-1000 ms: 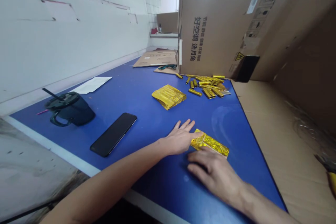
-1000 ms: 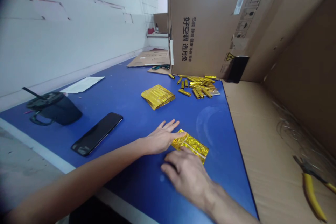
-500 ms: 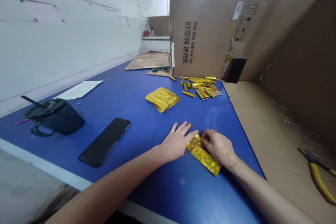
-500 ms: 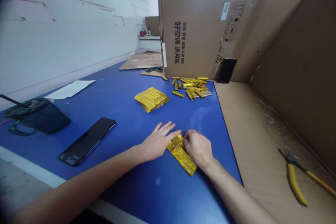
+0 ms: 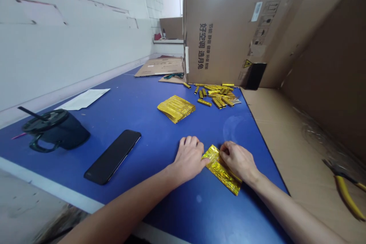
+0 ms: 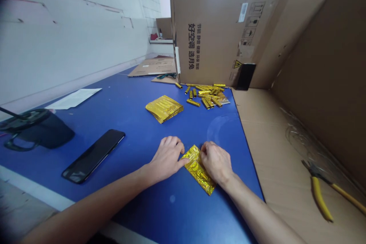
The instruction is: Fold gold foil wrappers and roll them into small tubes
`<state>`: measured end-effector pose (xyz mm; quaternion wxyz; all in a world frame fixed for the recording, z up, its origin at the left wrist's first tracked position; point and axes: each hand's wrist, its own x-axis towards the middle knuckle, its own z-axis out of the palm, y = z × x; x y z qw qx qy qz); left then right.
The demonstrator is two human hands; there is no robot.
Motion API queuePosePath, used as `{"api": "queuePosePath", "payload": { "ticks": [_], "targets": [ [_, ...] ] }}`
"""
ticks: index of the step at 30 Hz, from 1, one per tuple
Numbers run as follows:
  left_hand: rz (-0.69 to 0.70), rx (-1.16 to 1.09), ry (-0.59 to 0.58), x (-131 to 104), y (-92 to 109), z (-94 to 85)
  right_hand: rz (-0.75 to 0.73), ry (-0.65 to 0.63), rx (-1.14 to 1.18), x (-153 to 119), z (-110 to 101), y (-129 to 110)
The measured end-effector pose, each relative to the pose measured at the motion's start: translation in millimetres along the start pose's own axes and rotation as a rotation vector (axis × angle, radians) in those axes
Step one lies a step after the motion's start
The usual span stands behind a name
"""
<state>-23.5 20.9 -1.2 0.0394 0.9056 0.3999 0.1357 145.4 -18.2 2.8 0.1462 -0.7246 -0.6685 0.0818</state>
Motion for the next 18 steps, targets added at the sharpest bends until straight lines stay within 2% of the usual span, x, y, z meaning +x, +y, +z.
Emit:
{"api": "queuePosePath", "payload": {
  "ticks": [4,9,13,18],
  "targets": [
    [0.024,0.075,-0.058,-1.5,4.3,-4.2,-0.014,0.014,0.012,-2.0,1.9,0.3],
    [0.035,0.022,-0.081,-2.1,6.7,-1.5,-0.028,0.041,0.042,-4.4,3.5,0.8],
    [-0.002,-0.223,-0.094,-2.9,6.7,3.2,-0.026,0.057,0.089,-5.5,4.7,2.2],
    [-0.082,-0.611,0.043,-1.5,0.7,1.5,-0.021,0.078,0.185,-3.0,5.8,6.2]
  ]
}}
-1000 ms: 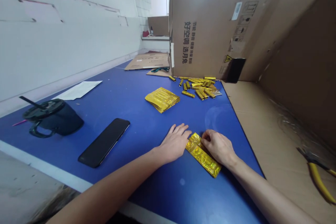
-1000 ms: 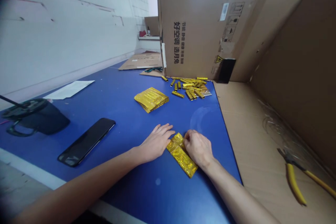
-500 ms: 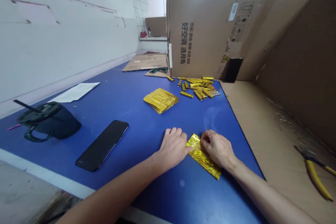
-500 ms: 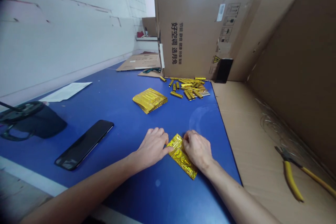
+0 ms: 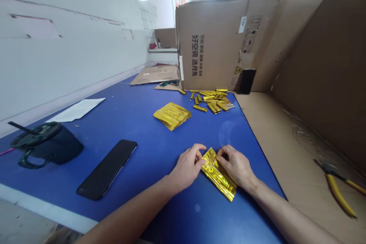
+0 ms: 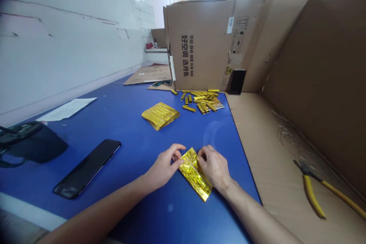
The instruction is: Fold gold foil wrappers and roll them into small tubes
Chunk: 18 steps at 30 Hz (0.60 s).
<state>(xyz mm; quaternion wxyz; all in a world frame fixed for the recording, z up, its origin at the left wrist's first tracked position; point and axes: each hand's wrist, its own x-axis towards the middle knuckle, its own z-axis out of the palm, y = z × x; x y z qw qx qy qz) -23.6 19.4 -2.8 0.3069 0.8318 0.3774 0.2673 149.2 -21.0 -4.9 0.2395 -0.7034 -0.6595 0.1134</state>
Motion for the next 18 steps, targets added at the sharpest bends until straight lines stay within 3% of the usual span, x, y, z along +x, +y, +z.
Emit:
{"api": "queuePosePath", "payload": {
  "ticks": [3,6,13,15,18],
  "targets": [
    [0.01,-0.137,0.018,1.7,0.4,-4.9,0.007,0.006,0.161,3.2,-2.1,3.0],
    [0.011,-0.235,-0.02,2.7,0.6,-8.2,0.002,-0.035,0.506,4.9,-6.2,3.7],
    [-0.01,-0.334,-0.065,4.2,-5.0,-9.6,0.037,-0.39,0.761,-1.9,-8.9,-1.2],
    [-0.044,-0.398,-0.046,5.5,-8.2,-6.9,0.071,-0.399,0.829,-3.7,-6.9,-1.9],
    [-0.157,-0.611,-0.05,8.0,-12.3,-0.6,0.133,-0.309,0.924,-5.7,-3.0,-2.7]
  ]
}}
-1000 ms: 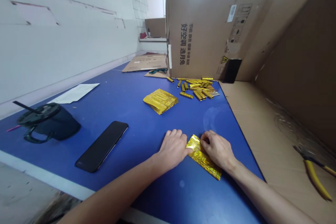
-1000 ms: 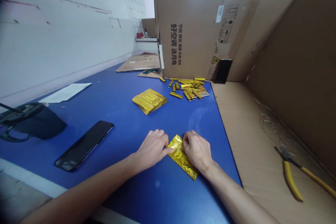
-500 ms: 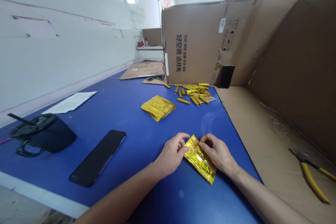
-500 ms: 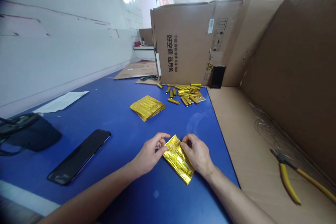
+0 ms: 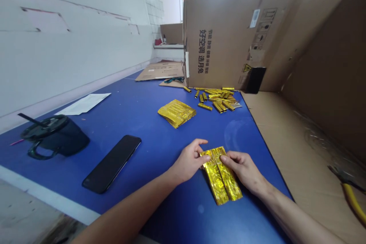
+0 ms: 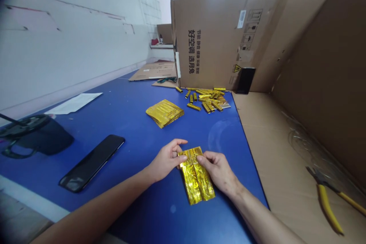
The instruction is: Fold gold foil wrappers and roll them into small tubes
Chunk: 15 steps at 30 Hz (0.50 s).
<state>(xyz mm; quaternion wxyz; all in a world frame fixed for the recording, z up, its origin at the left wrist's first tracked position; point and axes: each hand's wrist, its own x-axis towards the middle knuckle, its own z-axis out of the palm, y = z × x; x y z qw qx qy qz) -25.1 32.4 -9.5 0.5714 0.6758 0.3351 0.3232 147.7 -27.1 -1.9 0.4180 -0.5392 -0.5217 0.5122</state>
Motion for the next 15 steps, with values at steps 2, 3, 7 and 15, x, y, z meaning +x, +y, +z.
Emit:
{"api": "queuePosePath", "payload": {
  "ticks": [2,3,7,15],
  "targets": [
    [-0.081,-0.129,-0.054,1.8,-2.4,1.9,-0.009,0.053,0.061,-0.6,2.4,1.8],
    [-0.111,-0.166,-0.081,2.3,-2.5,2.4,-0.01,0.065,0.087,-1.0,3.5,2.6],
    [-0.155,-0.215,-0.081,2.4,2.2,0.2,0.005,0.08,0.174,-2.1,6.2,4.3],
    [-0.204,-0.272,-0.14,1.9,1.2,-1.2,0.013,0.132,0.208,0.0,6.5,2.4]
  ]
}}
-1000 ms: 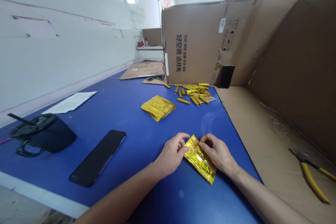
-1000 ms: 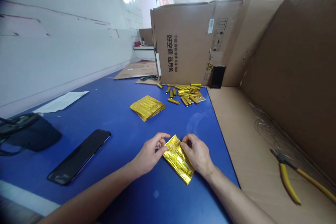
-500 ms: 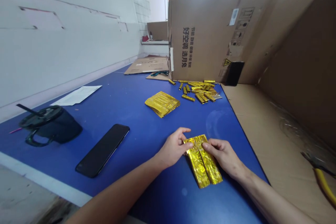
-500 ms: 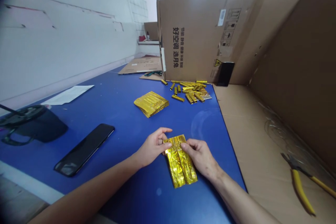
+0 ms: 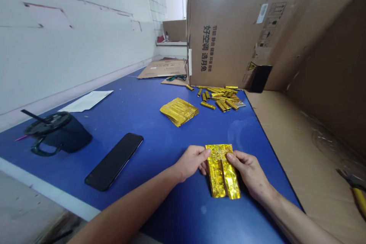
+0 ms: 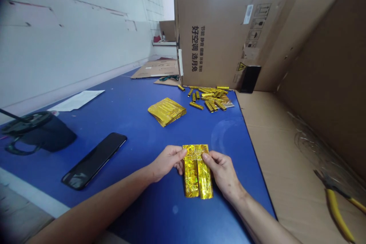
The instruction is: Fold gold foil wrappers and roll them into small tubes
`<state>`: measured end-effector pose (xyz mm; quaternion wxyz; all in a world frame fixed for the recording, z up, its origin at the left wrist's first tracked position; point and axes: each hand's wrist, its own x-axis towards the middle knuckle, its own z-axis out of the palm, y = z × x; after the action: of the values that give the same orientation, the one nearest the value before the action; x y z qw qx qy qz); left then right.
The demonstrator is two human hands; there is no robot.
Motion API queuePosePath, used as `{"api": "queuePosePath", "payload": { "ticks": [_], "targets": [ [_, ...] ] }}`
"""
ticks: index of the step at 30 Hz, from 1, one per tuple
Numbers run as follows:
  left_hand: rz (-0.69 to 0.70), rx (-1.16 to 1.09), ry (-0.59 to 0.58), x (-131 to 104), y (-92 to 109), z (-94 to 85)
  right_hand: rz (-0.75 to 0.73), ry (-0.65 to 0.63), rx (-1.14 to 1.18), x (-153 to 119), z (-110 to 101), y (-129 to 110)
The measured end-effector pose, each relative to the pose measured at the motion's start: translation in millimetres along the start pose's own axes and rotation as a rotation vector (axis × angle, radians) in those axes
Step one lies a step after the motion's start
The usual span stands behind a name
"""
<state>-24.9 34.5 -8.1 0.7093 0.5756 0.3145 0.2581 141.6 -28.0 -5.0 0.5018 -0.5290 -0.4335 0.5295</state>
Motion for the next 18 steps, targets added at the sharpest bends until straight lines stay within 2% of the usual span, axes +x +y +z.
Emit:
{"api": "queuePosePath", "payload": {
  "ticks": [6,18],
  "targets": [
    [-0.021,0.034,0.039,1.2,-2.6,4.1,0.043,-0.012,0.02,0.3,-0.5,3.5],
    [-0.007,0.085,0.029,-1.5,0.8,6.6,0.08,-0.015,0.058,0.9,1.6,-1.7]
  ]
}}
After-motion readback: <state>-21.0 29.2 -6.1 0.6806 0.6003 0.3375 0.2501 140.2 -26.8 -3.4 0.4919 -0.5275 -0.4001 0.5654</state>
